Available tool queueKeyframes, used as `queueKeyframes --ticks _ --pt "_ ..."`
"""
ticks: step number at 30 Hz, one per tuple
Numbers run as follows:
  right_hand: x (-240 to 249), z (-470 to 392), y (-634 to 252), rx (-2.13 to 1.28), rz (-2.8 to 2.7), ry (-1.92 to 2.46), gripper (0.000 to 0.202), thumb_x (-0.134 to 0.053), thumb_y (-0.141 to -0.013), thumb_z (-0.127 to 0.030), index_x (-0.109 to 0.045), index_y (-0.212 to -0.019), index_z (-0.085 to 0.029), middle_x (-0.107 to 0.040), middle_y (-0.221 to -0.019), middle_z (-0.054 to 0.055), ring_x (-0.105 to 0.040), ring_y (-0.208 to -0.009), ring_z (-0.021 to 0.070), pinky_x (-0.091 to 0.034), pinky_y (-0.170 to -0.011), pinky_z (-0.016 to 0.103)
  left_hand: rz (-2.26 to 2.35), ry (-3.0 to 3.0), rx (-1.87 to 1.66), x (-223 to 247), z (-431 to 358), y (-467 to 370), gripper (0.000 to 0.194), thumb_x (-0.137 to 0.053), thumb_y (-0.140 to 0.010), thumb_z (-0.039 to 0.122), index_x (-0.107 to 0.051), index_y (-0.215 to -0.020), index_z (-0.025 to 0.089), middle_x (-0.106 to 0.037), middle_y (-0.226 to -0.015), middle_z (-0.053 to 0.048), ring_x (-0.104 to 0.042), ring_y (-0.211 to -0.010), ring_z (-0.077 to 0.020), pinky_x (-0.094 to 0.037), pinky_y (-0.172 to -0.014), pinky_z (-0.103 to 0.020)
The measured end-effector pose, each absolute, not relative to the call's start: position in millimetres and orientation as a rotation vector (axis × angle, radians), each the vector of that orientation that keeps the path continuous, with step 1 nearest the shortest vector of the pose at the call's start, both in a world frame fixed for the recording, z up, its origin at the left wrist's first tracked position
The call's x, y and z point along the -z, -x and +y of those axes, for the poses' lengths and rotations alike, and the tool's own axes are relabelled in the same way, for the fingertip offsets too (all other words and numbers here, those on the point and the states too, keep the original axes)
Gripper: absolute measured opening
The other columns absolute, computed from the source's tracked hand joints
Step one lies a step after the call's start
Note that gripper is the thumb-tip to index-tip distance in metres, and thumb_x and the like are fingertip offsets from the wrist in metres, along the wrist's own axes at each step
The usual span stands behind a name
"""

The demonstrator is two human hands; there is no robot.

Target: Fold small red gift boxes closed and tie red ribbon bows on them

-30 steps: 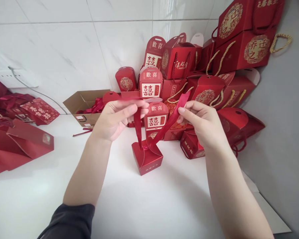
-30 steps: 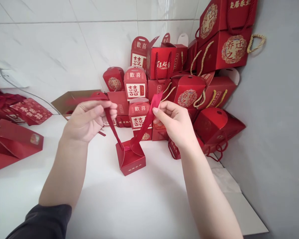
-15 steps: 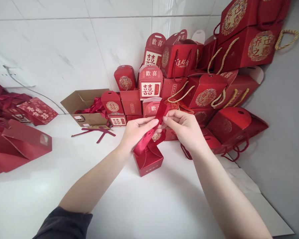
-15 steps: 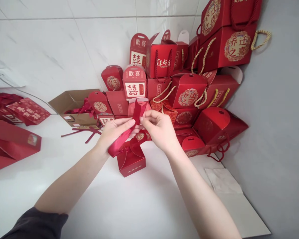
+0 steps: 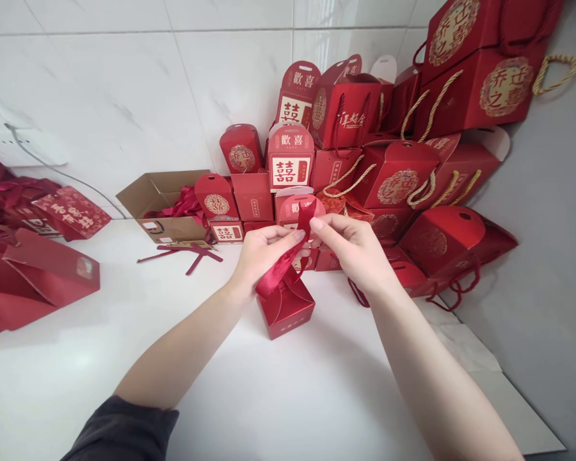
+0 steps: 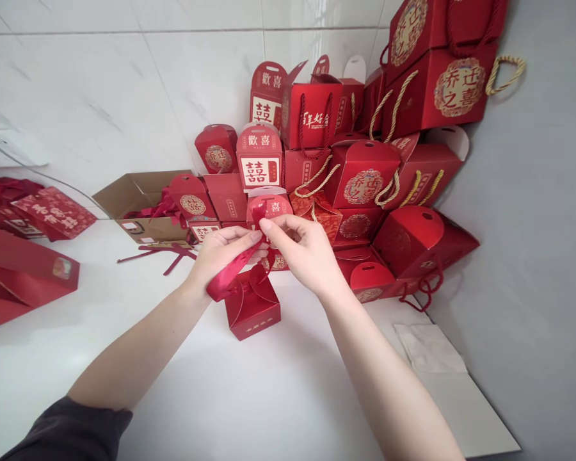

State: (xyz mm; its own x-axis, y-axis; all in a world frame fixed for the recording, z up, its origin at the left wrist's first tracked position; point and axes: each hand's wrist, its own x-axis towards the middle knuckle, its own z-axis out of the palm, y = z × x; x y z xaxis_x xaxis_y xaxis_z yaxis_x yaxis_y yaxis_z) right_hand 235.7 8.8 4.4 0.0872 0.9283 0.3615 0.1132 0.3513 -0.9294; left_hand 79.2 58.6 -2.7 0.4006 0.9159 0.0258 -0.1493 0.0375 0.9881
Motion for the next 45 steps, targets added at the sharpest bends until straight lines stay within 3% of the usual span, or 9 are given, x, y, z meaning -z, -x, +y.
queueKeyframes --ticks 9,14,18,22,27,34,39,45 --pt "-9 5 -234 -0.643 -1.301 1.079 0.023 -0.072 -0.079 -0.041 -0.067 -0.074 -0.019 -0.067 -0.071 0.000 -0.060 -0.064 0.0144 -0.048 -0.062 0.027 0.714 -1.599 -0.942 1 66 -72 0.022 -0.078 -0.074 0.036 -0.072 -0.081 0.016 -0.070 -0.079 -0.004 -0.066 -0.073 -0.0140 -0.054 -0.072 -0.028" --pt "-19 -8 -236 -0.497 -1.251 0.991 0.020 -0.072 -0.082 -0.040 -0.065 -0.073 -0.023 -0.066 -0.073 0.000 -0.061 -0.067 0.0160 -0.050 -0.065 0.030 0.421 -1.810 -0.722 1 91 -55 0.023 -0.081 -0.069 0.027 -0.063 -0.081 0.018 -0.067 -0.094 -0.004 -0.064 -0.092 -0.0175 -0.049 -0.086 -0.032" --pt "-23 -13 -239 -0.397 -1.222 0.976 0.019 -0.071 -0.083 -0.041 -0.064 -0.075 -0.025 -0.066 -0.075 0.001 -0.064 -0.071 0.0177 -0.052 -0.067 0.031 0.353 -1.866 -0.488 19 102 -44 0.021 -0.077 -0.074 0.034 -0.067 -0.082 0.018 -0.070 -0.096 -0.008 -0.064 -0.097 -0.0221 -0.047 -0.093 -0.035" --pt "-24 -12 -241 -0.356 -1.209 0.981 0.020 -0.070 -0.084 -0.040 -0.064 -0.074 -0.025 -0.064 -0.072 0.000 -0.063 -0.069 0.0172 -0.051 -0.065 0.032 0.351 -1.764 -0.355 42 99 -36 0.026 -0.067 -0.082 0.041 -0.070 -0.089 0.016 -0.071 -0.107 -0.014 -0.064 -0.108 -0.0287 -0.047 -0.095 -0.040" --pt "-22 -10 -243 -0.308 -1.196 0.979 0.019 -0.069 -0.085 -0.039 -0.063 -0.074 -0.025 -0.061 -0.069 0.000 -0.061 -0.067 0.0165 -0.050 -0.062 0.032 0.284 -1.636 -0.339 65 99 -32 0.032 -0.066 -0.079 0.030 -0.068 -0.107 0.015 -0.068 -0.119 -0.018 -0.060 -0.115 -0.0323 -0.042 -0.101 -0.047" --pt "-19 -7 -241 -0.331 -1.221 1.008 0.019 -0.069 -0.085 -0.040 -0.065 -0.075 -0.025 -0.065 -0.071 0.001 -0.063 -0.068 0.0178 -0.051 -0.063 0.033 0.236 -1.722 -0.358 71 96 -39 0.024 -0.064 -0.082 0.038 -0.075 -0.085 0.017 -0.068 -0.118 -0.016 -0.058 -0.115 -0.0321 -0.039 -0.105 -0.047" --pt "-18 -6 -240 -0.338 -1.235 1.025 0.019 -0.069 -0.085 -0.042 -0.065 -0.076 -0.025 -0.066 -0.072 0.001 -0.063 -0.068 0.0179 -0.052 -0.063 0.033 0.260 -1.759 -0.370 69 94 -38 0.022 -0.068 -0.081 0.037 -0.080 -0.091 0.022 -0.071 -0.114 -0.015 -0.058 -0.118 -0.0316 -0.040 -0.105 -0.047" --pt "-19 -7 -242 -0.347 -1.241 0.987 0.020 -0.067 -0.086 -0.042 -0.064 -0.076 -0.025 -0.065 -0.073 0.000 -0.064 -0.072 0.0176 -0.050 -0.065 0.033 0.213 -1.757 -0.309 68 96 -36 0.017 -0.075 -0.076 0.031 -0.081 -0.090 0.025 -0.064 -0.130 -0.013 -0.055 -0.124 -0.0335 -0.036 -0.110 -0.050"
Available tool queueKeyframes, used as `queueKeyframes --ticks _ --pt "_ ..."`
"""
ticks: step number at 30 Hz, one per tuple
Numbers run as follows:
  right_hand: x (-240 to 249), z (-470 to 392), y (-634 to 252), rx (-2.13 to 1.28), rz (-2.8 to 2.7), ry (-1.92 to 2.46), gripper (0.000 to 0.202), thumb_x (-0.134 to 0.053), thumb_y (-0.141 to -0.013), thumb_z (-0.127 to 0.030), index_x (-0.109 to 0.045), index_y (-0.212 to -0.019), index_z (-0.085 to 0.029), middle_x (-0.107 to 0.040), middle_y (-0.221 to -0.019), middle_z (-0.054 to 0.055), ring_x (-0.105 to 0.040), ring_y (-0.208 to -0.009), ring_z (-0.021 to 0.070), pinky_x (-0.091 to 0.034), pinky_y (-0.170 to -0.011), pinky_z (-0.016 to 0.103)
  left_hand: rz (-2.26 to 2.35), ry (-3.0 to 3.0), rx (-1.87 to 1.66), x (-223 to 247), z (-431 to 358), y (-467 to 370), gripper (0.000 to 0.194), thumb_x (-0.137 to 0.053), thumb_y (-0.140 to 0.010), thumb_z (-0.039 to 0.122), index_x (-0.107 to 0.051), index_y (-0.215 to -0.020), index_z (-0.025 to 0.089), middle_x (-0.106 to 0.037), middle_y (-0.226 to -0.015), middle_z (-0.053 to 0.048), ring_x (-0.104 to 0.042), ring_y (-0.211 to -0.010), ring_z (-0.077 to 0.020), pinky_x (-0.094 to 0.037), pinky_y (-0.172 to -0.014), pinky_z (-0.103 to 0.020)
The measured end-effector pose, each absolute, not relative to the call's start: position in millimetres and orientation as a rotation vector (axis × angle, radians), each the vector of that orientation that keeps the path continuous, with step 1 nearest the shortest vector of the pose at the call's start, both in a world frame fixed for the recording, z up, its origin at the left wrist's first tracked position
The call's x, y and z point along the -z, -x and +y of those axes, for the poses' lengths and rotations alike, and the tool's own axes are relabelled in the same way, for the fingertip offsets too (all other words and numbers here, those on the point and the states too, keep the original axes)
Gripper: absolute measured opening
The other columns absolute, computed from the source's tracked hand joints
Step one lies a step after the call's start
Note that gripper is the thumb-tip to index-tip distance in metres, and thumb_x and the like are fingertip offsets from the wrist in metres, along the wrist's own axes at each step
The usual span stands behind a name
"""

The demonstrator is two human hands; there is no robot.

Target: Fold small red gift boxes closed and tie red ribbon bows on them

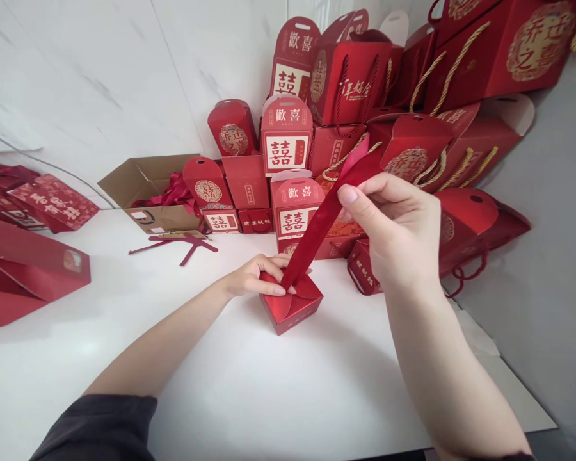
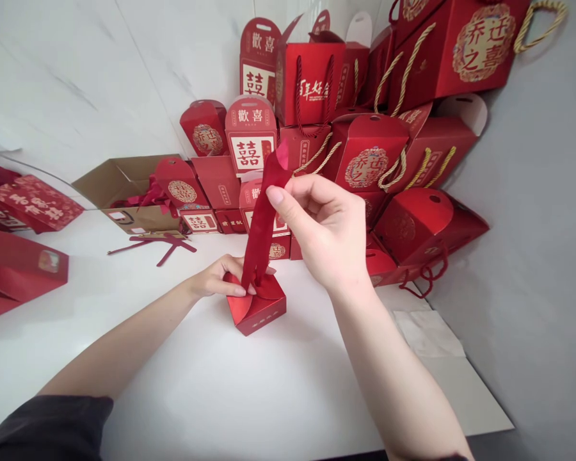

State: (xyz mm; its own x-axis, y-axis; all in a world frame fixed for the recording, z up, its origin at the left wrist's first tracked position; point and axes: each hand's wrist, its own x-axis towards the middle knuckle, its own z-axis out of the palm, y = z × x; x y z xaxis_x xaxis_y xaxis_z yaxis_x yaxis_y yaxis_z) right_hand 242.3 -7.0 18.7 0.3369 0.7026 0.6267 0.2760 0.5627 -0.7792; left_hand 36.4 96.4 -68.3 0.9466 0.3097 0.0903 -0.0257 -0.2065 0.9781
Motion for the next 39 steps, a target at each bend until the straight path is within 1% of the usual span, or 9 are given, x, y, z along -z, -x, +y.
queueKeyframes --ticks 3,8,14,20,25,28,32,36,39 --pt "-19 -8 -241 -0.312 -1.224 0.960 0.019 -0.067 -0.086 -0.042 -0.063 -0.077 -0.025 -0.063 -0.072 0.000 -0.064 -0.071 0.0173 -0.050 -0.063 0.033 0.214 -1.840 -0.297 68 97 -38 0.016 -0.076 -0.075 0.031 -0.081 -0.090 0.026 -0.063 -0.131 -0.012 -0.052 -0.128 -0.0333 -0.031 -0.114 -0.050" --pt "-20 -12 -235 -0.315 -1.257 0.973 0.021 -0.066 -0.086 -0.041 -0.062 -0.075 -0.025 -0.062 -0.073 0.000 -0.065 -0.075 0.0183 -0.051 -0.065 0.033 0.214 -1.842 -0.304 70 97 -39 0.019 -0.068 -0.083 0.038 -0.081 -0.084 0.024 -0.065 -0.128 -0.012 -0.051 -0.130 -0.0322 -0.027 -0.116 -0.050" --pt "-19 -12 -231 -0.341 -1.261 0.953 0.019 -0.066 -0.087 -0.039 -0.062 -0.075 -0.024 -0.064 -0.075 0.000 -0.066 -0.075 0.0179 -0.053 -0.065 0.033 0.241 -1.638 -0.353 76 92 -39 0.030 -0.073 -0.078 0.030 -0.073 -0.105 0.016 -0.063 -0.129 -0.019 -0.057 -0.124 -0.0359 -0.041 -0.105 -0.052" --pt "-19 -13 -228 -0.230 -1.182 0.917 0.015 -0.066 -0.087 -0.038 -0.064 -0.079 -0.025 -0.067 -0.082 0.001 -0.068 -0.082 0.0193 -0.055 -0.069 0.033 0.215 -1.659 -0.336 72 85 -42 0.058 -0.079 -0.071 0.018 -0.057 -0.125 0.020 -0.065 -0.124 -0.018 -0.061 -0.118 -0.0293 -0.048 -0.099 -0.044" --pt "-20 -16 -222 -0.209 -1.199 0.976 0.016 -0.067 -0.087 -0.038 -0.066 -0.079 -0.025 -0.069 -0.081 0.002 -0.069 -0.082 0.0203 -0.056 -0.069 0.034 0.210 -1.725 -0.307 70 83 -44 0.056 -0.078 -0.072 0.017 -0.057 -0.124 0.020 -0.065 -0.125 -0.017 -0.060 -0.120 -0.0277 -0.046 -0.103 -0.044" --pt "-19 -14 -222 -0.213 -1.210 0.966 0.014 -0.067 -0.088 -0.036 -0.066 -0.079 -0.025 -0.069 -0.080 0.001 -0.069 -0.080 0.0193 -0.056 -0.069 0.033 0.211 -1.737 -0.298 72 84 -44 0.047 -0.077 -0.074 0.019 -0.063 -0.118 0.018 -0.066 -0.123 -0.017 -0.060 -0.119 -0.0288 -0.045 -0.103 -0.046" --pt "-18 -14 -224 -0.197 -1.217 0.931 0.013 -0.066 -0.088 -0.035 -0.066 -0.080 -0.024 -0.069 -0.080 0.001 -0.069 -0.078 0.0181 -0.056 -0.067 0.032 0.266 -1.731 -0.379 76 85 -46 0.027 -0.079 -0.072 0.025 -0.071 -0.096 0.016 -0.071 -0.112 -0.017 -0.063 -0.114 -0.0310 -0.045 -0.103 -0.049" --pt "-20 -17 -227 -0.195 -1.209 0.952 0.015 -0.067 -0.087 -0.036 -0.066 -0.078 -0.024 -0.066 -0.073 -0.001 -0.067 -0.069 0.0170 -0.054 -0.061 0.030 0.332 -1.655 -0.424 76 80 -50 0.032 -0.082 -0.069 0.027 -0.069 -0.095 0.013 -0.074 -0.104 -0.017 -0.068 -0.103 -0.0290 -0.050 -0.096 -0.046" --pt "-24 -16 -234 -0.270 -1.224 1.018 0.015 -0.069 -0.085 -0.035 -0.067 -0.076 -0.023 -0.065 -0.066 -0.001 -0.064 -0.058 0.0150 -0.053 -0.054 0.029 0.324 -1.706 -0.422 78 79 -51 0.027 -0.083 -0.068 0.027 -0.069 -0.087 0.013 -0.073 -0.103 -0.016 -0.067 -0.106 -0.0281 -0.050 -0.097 -0.043"
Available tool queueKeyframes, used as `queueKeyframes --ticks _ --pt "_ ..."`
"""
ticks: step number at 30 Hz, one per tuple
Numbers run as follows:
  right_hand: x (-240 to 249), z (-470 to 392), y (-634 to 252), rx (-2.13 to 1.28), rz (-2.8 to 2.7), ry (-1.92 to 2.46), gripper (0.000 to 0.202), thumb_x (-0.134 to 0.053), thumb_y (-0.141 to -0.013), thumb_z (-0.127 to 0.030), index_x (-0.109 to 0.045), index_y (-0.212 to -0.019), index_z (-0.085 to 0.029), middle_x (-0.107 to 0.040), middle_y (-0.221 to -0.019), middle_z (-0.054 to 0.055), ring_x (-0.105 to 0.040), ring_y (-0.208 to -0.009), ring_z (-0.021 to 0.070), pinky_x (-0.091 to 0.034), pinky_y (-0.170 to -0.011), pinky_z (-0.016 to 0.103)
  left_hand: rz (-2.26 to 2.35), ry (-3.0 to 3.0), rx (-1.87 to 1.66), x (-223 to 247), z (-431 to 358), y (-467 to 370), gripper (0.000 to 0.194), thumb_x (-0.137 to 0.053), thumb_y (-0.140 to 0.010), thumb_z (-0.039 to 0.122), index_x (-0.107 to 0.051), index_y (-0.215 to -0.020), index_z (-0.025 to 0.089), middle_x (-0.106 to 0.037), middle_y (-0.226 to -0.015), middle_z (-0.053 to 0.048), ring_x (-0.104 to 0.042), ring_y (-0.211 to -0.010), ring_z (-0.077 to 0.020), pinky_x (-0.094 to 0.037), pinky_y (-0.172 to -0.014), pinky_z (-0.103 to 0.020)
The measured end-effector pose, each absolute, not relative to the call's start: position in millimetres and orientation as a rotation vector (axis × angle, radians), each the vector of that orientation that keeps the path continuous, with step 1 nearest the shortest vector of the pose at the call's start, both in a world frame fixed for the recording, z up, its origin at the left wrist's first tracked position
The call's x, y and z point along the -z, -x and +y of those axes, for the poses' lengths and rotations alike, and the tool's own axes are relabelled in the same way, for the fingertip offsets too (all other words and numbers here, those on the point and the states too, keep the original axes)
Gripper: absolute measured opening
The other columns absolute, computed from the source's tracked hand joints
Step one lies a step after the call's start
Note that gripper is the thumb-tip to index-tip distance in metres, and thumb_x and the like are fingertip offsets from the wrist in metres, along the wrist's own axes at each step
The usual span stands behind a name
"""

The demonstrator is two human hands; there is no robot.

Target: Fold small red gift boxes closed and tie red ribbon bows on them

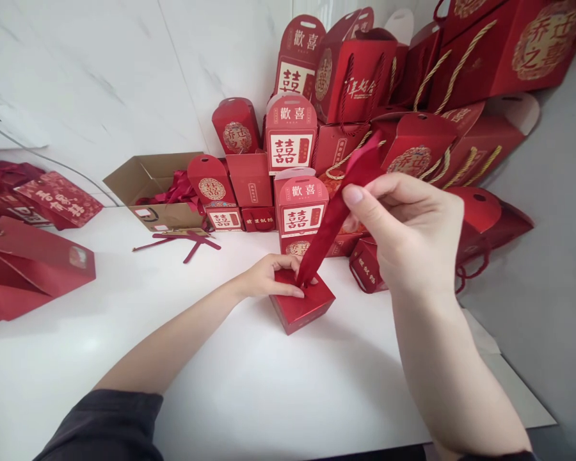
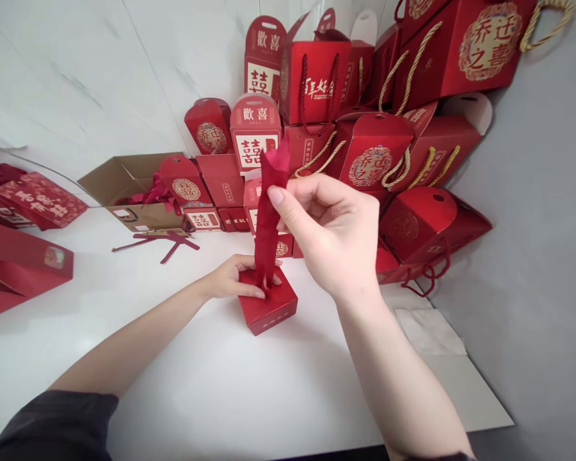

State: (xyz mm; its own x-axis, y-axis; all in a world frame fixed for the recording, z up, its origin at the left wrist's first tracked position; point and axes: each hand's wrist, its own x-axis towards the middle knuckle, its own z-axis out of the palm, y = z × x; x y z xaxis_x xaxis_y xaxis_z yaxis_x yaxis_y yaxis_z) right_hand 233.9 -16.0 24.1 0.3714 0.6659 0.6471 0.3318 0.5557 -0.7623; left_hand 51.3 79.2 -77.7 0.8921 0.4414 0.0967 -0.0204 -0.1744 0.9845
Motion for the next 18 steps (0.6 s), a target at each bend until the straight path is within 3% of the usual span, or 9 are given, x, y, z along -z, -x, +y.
queueKeyframes --ticks 3,6,11,18 --pt "-26 -9 -244 -0.324 -1.241 1.131 0.015 -0.072 -0.081 -0.033 -0.069 -0.073 -0.022 -0.066 -0.061 -0.001 -0.063 -0.053 0.0151 -0.051 -0.050 0.028 0.318 -1.826 -0.449 82 82 -53 0.023 -0.085 -0.065 0.026 -0.069 -0.075 0.014 -0.072 -0.106 -0.016 -0.060 -0.117 -0.0294 -0.044 -0.105 -0.043" --pt "-28 2 -254 -0.304 -1.249 1.240 0.014 -0.073 -0.078 -0.031 -0.071 -0.072 -0.019 -0.069 -0.062 0.001 -0.064 -0.055 0.0161 -0.050 -0.051 0.028 0.250 -1.903 -0.484 86 86 -56 0.024 -0.087 -0.061 0.026 -0.073 -0.078 0.015 -0.071 -0.106 -0.015 -0.058 -0.120 -0.0287 -0.039 -0.109 -0.044" --pt "-33 9 -254 -0.231 -1.275 1.248 0.013 -0.071 -0.078 -0.029 -0.072 -0.073 -0.017 -0.070 -0.064 0.001 -0.064 -0.058 0.0159 -0.050 -0.054 0.027 0.110 -1.909 -0.488 83 87 -57 0.028 -0.086 -0.063 0.029 -0.076 -0.086 0.016 -0.072 -0.107 -0.015 -0.062 -0.110 -0.0270 -0.041 -0.107 -0.045" --pt "-38 7 -229 -0.110 -1.230 1.041 0.012 -0.069 -0.081 -0.025 -0.067 -0.070 -0.020 -0.063 -0.057 -0.002 -0.059 -0.049 0.0130 -0.047 -0.047 0.026 0.170 -1.874 -0.406 77 83 -57 0.029 -0.086 -0.062 0.031 -0.078 -0.086 0.016 -0.072 -0.110 -0.014 -0.057 -0.122 -0.0295 -0.041 -0.109 -0.044"
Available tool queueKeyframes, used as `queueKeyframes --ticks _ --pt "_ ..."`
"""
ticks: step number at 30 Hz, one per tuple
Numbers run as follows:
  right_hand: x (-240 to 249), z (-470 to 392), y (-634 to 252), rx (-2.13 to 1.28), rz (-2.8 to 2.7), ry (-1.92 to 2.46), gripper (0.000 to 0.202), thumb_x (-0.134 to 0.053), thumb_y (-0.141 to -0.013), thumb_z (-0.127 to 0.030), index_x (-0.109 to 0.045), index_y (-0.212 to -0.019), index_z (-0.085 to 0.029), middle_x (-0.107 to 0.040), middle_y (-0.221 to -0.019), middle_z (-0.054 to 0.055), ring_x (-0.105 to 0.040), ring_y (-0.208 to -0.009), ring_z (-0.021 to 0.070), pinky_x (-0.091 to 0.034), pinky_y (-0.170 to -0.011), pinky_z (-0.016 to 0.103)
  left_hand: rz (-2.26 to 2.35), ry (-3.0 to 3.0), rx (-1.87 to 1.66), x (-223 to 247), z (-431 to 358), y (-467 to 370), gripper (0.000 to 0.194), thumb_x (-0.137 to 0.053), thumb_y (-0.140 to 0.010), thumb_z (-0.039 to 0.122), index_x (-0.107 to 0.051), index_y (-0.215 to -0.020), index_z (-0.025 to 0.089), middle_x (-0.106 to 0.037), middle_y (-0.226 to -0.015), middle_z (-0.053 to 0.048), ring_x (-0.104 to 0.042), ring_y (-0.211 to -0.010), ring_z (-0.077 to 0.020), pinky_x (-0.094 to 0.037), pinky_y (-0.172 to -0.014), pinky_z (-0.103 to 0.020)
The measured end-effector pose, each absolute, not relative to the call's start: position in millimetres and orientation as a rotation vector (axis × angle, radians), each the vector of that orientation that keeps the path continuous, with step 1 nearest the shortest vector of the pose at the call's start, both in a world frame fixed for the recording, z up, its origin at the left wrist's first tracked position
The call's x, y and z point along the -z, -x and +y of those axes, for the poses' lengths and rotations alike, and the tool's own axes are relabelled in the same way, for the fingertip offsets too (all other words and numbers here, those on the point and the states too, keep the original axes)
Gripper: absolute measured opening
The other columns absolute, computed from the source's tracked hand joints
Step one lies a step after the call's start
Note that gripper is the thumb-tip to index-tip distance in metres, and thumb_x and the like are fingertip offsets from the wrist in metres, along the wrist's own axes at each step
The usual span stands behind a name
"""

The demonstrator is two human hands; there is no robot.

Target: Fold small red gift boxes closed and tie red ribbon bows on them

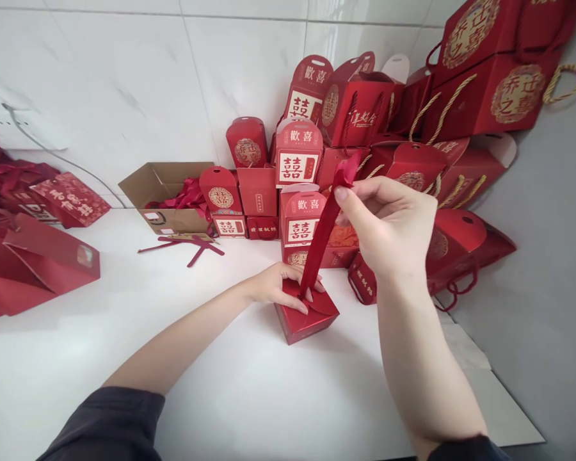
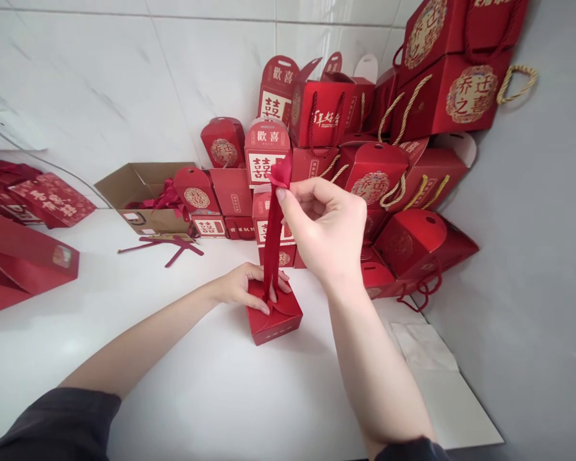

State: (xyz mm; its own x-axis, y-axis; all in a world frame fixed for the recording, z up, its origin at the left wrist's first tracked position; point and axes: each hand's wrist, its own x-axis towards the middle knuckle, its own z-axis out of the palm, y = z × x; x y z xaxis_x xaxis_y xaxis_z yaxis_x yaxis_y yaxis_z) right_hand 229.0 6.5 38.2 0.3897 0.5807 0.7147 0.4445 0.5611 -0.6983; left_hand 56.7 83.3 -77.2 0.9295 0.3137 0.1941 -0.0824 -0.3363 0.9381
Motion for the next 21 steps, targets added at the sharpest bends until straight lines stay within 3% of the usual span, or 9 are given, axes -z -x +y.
queueKeyframes --ticks 2,7,13,17,21 --pt "-37 8 -225 -0.104 -1.224 1.026 0.014 -0.068 -0.082 -0.027 -0.067 -0.070 -0.020 -0.062 -0.058 -0.003 -0.058 -0.049 0.0126 -0.047 -0.047 0.026 0.177 -1.853 -0.433 80 83 -57 0.028 -0.086 -0.064 0.031 -0.078 -0.087 0.016 -0.073 -0.109 -0.015 -0.057 -0.122 -0.0299 -0.042 -0.108 -0.044" --pt "-38 3 -221 -0.145 -1.207 0.964 0.012 -0.070 -0.083 -0.026 -0.066 -0.072 -0.022 -0.062 -0.062 -0.003 -0.058 -0.051 0.0119 -0.049 -0.049 0.027 0.177 -1.772 -0.504 90 83 -60 0.021 -0.067 -0.086 0.033 -0.080 -0.088 0.017 -0.074 -0.108 -0.015 -0.057 -0.124 -0.0281 -0.043 -0.107 -0.044" --pt "-41 -5 -218 -0.119 -1.220 0.905 0.011 -0.071 -0.083 -0.023 -0.066 -0.074 -0.023 -0.062 -0.065 -0.003 -0.058 -0.053 0.0118 -0.048 -0.048 0.027 0.126 -1.809 -0.513 92 85 -59 0.015 -0.075 -0.078 0.025 -0.080 -0.091 0.018 -0.074 -0.108 -0.014 -0.060 -0.118 -0.0273 -0.046 -0.104 -0.042" --pt "-41 -7 -223 -0.088 -1.226 0.901 0.011 -0.069 -0.084 -0.019 -0.066 -0.074 -0.023 -0.061 -0.063 -0.005 -0.057 -0.052 0.0102 -0.045 -0.048 0.026 0.129 -1.838 -0.535 84 85 -59 0.021 -0.081 -0.071 0.025 -0.078 -0.090 0.016 -0.072 -0.109 -0.015 -0.064 -0.107 -0.0271 -0.047 -0.102 -0.045" --pt "-44 -13 -232 -0.138 -1.320 0.994 0.014 -0.071 -0.084 -0.022 -0.065 -0.071 -0.021 -0.060 -0.060 -0.005 -0.056 -0.051 0.0101 -0.043 -0.046 0.025 0.164 -1.945 -0.626 70 86 -56 0.013 -0.076 -0.078 0.027 -0.078 -0.084 0.016 -0.069 -0.107 -0.014 -0.062 -0.106 -0.0253 -0.046 -0.100 -0.042"
